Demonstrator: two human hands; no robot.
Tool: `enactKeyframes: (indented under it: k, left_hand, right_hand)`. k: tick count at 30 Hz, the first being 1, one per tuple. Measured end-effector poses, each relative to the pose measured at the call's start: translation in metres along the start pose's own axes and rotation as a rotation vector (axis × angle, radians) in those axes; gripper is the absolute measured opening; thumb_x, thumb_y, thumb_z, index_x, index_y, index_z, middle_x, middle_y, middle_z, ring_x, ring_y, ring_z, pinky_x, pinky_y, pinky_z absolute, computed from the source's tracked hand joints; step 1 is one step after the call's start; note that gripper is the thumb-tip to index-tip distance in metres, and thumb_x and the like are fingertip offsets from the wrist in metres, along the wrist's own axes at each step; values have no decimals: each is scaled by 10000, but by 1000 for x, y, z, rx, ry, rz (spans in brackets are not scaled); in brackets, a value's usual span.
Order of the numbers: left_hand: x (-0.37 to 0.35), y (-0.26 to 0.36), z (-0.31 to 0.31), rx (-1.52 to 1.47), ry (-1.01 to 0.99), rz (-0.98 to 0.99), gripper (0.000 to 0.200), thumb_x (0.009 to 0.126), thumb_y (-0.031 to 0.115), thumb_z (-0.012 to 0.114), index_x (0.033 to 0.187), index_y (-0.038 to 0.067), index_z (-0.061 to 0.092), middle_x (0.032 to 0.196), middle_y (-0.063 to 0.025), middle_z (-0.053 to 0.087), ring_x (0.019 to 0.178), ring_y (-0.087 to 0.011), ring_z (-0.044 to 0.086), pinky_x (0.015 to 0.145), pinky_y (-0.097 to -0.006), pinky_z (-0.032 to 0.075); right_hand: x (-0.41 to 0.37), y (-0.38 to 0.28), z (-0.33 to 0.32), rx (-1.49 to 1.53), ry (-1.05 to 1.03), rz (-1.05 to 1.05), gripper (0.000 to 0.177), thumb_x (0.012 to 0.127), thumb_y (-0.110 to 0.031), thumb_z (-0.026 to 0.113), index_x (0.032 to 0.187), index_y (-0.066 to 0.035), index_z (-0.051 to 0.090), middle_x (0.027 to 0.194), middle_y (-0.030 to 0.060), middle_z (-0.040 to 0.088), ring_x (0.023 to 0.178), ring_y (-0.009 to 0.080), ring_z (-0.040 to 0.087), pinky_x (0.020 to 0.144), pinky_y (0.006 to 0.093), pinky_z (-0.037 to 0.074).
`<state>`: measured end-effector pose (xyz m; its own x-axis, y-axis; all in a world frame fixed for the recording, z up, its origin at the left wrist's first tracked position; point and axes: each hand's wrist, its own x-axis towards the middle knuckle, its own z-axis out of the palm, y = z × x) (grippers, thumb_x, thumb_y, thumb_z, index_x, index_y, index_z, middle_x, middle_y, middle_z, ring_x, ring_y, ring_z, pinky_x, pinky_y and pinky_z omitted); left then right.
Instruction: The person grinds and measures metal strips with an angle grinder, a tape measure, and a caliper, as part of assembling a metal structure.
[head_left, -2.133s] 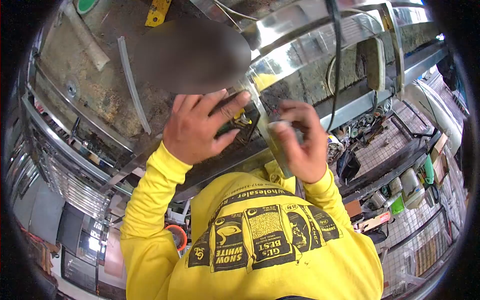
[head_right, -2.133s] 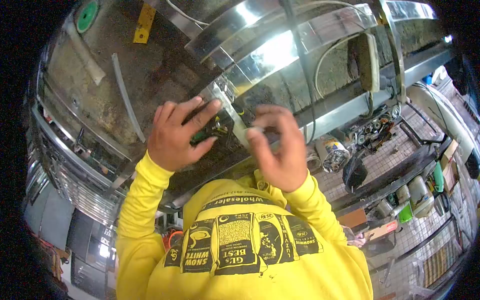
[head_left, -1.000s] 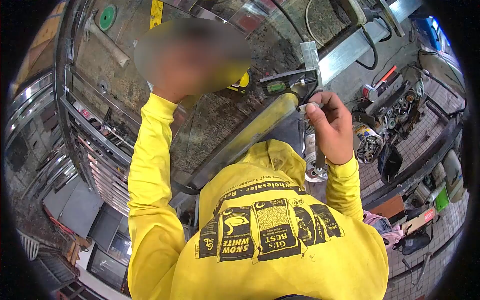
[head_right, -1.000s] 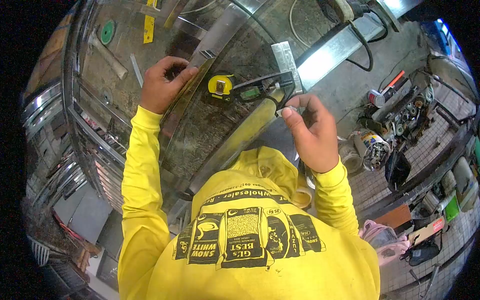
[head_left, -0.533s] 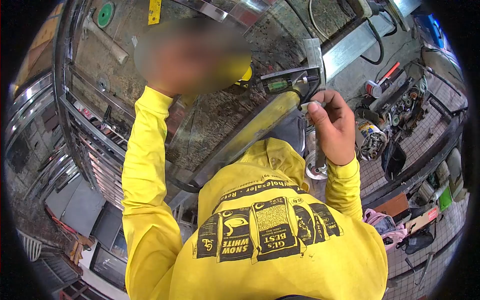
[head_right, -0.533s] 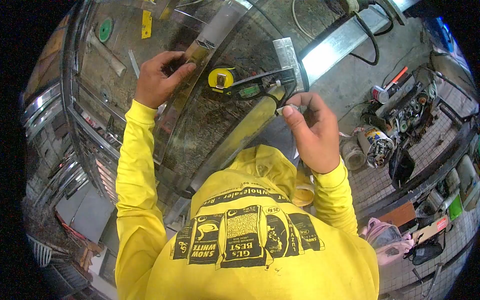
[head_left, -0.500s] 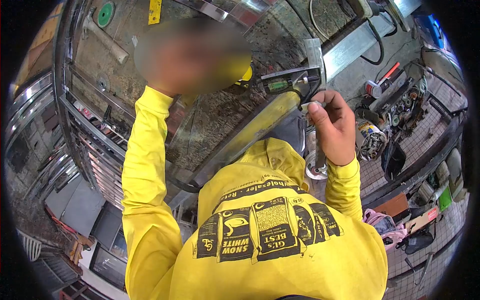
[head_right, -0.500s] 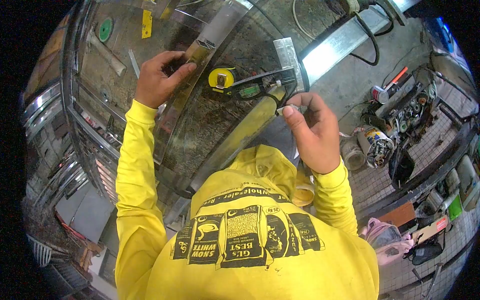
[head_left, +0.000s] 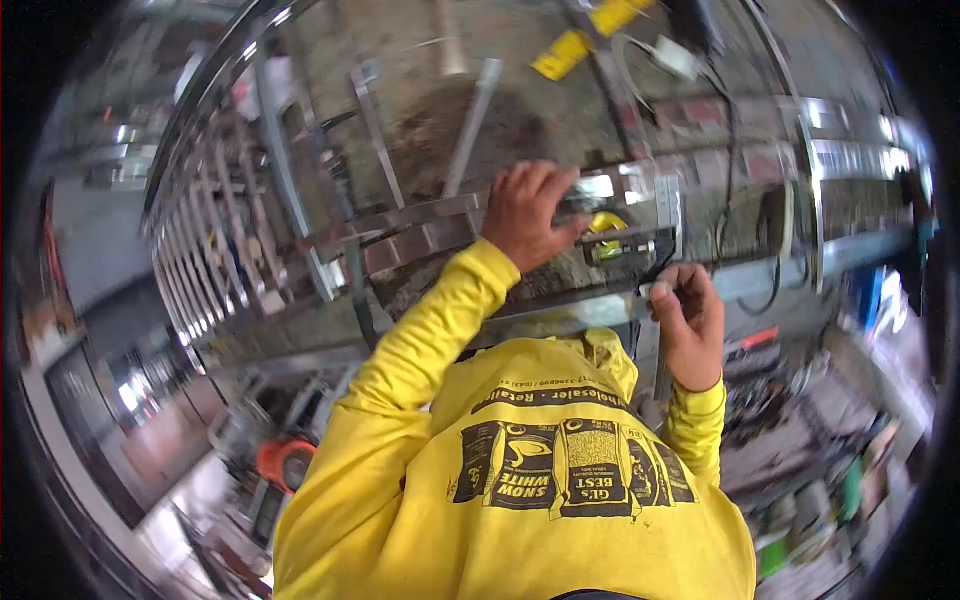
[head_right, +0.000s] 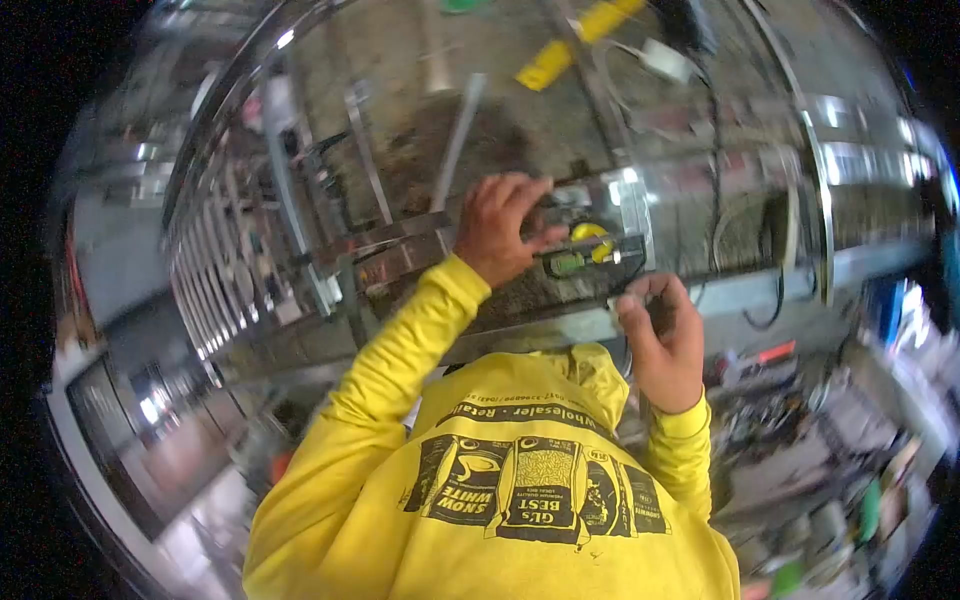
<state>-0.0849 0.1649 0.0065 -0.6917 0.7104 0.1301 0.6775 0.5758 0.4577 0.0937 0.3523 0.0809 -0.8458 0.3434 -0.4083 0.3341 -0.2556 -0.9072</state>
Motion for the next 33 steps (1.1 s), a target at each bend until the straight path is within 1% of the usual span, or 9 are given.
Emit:
enactKeyframes:
  k: [3,6,13,20,22,24,28,31,33]
  left_hand:
    - [-73,-6,-26,-77,162,-231,399,817,303,790,1158,119,693,1111,-91,640,1085,-307,592,968,-454,438]
    - [-154,-13,-40,-36,344,-439,246,851,284,769,1022,108,750,1021,-107,697,985,-325,637,907,-453,475]
    - [-255,-10,-71,-57,419,-811,138,912,162,707,926,25,719,882,-144,682,838,-357,637,779,-441,499]
    - [-244,5,-60,-66,317,-910,122,912,125,690,906,4,704,843,-148,671,791,-337,648,731,-424,509]
    - [-226,14,-59,-46,342,-873,121,910,118,690,899,-2,703,852,-151,675,792,-338,653,732,-417,511]
    - [-202,29,-65,-72,369,-880,118,904,107,693,899,-10,708,875,-154,685,797,-334,666,738,-394,520]
    - [-160,55,-79,-176,359,-876,108,890,77,701,954,-7,722,881,-148,690,798,-290,675,758,-358,529]
    - [-138,69,-98,-186,328,-778,144,881,79,707,999,-3,722,880,-144,688,798,-286,675,764,-348,528]
    - [-131,70,-108,-253,317,-759,160,898,99,705,1023,1,723,930,-122,714,834,-227,686,786,-332,534]
  right_hand:
    - [89,-21,44,-252,-189,-228,109,988,-101,623,1018,2,600,889,43,616,828,110,543,753,272,457]
    - [206,-25,119,-722,-104,-375,322,930,-262,678,1052,35,653,976,251,708,955,409,688,824,446,534]
    - [358,-19,224,-982,-100,-231,354,864,-252,660,1035,53,716,1088,303,700,1063,442,680,954,471,543]
    - [420,-98,50,-1176,541,-895,615,832,-483,706,1131,52,672,1131,248,687,1017,417,669,924,500,529]
    - [449,-108,-12,-1401,850,-399,961,772,-729,678,1253,99,596,1249,269,649,1112,408,660,1007,461,506]
    - [517,-96,-85,-1339,301,43,1103,695,-819,693,1345,66,583,1394,272,582,1294,375,579,1076,419,470]
    - [539,-60,-93,-1365,403,-84,821,707,-667,770,1191,-6,716,1260,223,682,1171,328,664,997,407,505]
    - [536,-105,-100,-1530,-70,100,809,738,-593,727,1356,-80,634,1428,208,580,1289,322,584,1091,396,451]
    - [491,-132,-95,-1507,-141,-27,653,727,-481,747,1234,-74,680,1214,188,678,1115,308,645,983,387,492]
